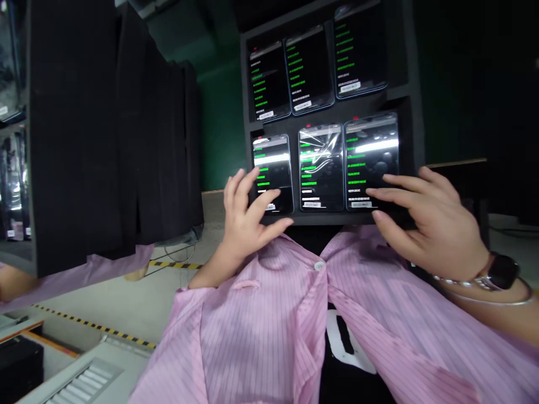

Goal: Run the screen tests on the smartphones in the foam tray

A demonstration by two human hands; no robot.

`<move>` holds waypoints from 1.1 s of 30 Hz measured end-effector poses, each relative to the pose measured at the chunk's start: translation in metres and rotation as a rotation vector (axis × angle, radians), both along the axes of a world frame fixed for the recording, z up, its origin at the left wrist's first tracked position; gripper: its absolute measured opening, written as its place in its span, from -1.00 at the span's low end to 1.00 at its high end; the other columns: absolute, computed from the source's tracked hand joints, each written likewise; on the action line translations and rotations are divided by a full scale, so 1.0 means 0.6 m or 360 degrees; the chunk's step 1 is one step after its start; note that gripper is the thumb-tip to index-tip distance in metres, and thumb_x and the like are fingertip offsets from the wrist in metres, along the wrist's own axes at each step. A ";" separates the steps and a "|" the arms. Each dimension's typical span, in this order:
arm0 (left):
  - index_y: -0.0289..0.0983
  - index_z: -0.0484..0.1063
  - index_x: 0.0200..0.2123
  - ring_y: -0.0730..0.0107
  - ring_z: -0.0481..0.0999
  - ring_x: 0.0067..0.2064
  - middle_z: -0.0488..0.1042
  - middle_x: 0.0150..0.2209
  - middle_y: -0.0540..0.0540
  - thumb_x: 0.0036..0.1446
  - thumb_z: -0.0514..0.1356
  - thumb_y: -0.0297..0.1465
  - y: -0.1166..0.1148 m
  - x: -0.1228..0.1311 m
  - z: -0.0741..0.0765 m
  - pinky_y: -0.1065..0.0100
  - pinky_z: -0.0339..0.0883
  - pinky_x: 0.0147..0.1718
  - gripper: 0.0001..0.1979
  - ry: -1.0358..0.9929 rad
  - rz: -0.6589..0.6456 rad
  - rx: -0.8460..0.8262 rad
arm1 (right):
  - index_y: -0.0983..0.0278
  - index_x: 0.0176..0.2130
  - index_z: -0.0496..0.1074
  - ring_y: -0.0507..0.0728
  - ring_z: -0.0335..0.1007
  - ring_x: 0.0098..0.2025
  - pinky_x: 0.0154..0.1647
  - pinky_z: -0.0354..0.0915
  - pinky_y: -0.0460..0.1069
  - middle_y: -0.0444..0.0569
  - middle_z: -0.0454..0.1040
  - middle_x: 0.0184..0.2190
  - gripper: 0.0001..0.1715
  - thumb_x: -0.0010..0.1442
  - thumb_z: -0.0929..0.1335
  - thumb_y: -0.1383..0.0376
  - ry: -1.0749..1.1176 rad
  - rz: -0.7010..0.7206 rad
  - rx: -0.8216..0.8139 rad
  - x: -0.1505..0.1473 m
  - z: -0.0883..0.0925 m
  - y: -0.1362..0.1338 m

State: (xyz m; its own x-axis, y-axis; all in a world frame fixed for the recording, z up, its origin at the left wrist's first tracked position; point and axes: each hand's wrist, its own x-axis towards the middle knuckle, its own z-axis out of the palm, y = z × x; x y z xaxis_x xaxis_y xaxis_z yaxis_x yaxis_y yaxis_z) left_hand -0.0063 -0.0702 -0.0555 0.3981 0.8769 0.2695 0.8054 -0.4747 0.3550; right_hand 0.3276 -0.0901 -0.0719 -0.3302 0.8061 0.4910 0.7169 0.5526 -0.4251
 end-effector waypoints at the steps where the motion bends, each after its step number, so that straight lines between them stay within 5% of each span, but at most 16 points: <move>1: -0.07 0.53 0.14 -0.22 0.13 0.51 0.29 0.44 -0.20 0.33 0.23 0.13 -0.002 -0.019 -0.002 -0.29 0.08 0.46 -0.48 -0.0036 0.0002 0.0040 | 0.25 0.04 0.48 0.42 0.63 0.09 0.38 0.33 0.44 0.07 0.68 -0.15 -0.77 0.39 0.40 0.28 -0.0059 0.0003 0.0015 0.002 -0.003 0.001; 7: -0.13 0.54 0.19 -0.20 0.17 0.48 0.30 0.41 -0.30 0.43 0.19 -0.01 -0.006 -0.065 -0.030 -0.26 0.19 0.41 -0.55 -0.0046 -0.0069 0.0056 | 0.28 0.01 0.48 0.44 0.64 0.05 0.30 0.41 0.44 0.12 0.68 -0.14 -0.77 0.35 0.43 0.34 -0.0095 0.0027 0.0102 0.004 0.024 0.038; 13: -0.15 0.61 0.14 -0.39 0.00 0.54 0.17 0.49 -0.32 0.37 0.27 -0.03 0.017 -0.056 -0.002 -0.42 0.11 0.41 -0.56 0.0174 -0.0105 -0.0137 | 0.29 0.10 0.52 0.43 0.57 0.19 0.32 0.42 0.37 0.19 0.65 -0.03 -0.66 0.35 0.43 0.29 0.0067 -0.0134 0.0187 0.000 0.075 0.149; 22: -0.11 0.64 0.08 -0.36 0.04 0.54 0.24 0.46 -0.29 0.37 0.30 -0.10 0.047 -0.064 0.019 -0.46 0.12 0.39 -0.67 0.0165 -0.0156 -0.0248 | 0.44 0.24 0.45 0.43 0.30 0.42 0.48 0.22 0.36 0.34 0.51 0.20 -0.39 0.39 0.33 0.11 -0.0193 -0.0099 -0.0367 -0.006 0.030 0.319; 33: 0.01 0.65 0.04 -0.20 0.06 0.55 0.28 0.48 -0.12 0.34 0.31 -0.01 0.032 -0.069 -0.012 -0.36 0.00 0.46 -0.68 -0.0015 -0.0192 -0.0150 | 0.33 0.18 0.53 0.38 0.44 0.31 0.36 0.35 0.28 0.23 0.57 0.12 -0.45 0.34 0.39 0.08 -0.0272 -0.0286 -0.0323 -0.002 0.006 0.332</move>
State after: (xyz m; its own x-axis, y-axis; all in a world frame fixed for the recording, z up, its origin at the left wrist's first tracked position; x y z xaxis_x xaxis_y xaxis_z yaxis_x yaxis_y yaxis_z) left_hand -0.0478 -0.0508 -0.0627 0.5001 0.8444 0.1923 0.7407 -0.5321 0.4101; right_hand 0.3262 0.1089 -0.0683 -0.2373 0.9349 0.2641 0.8660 0.3268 -0.3785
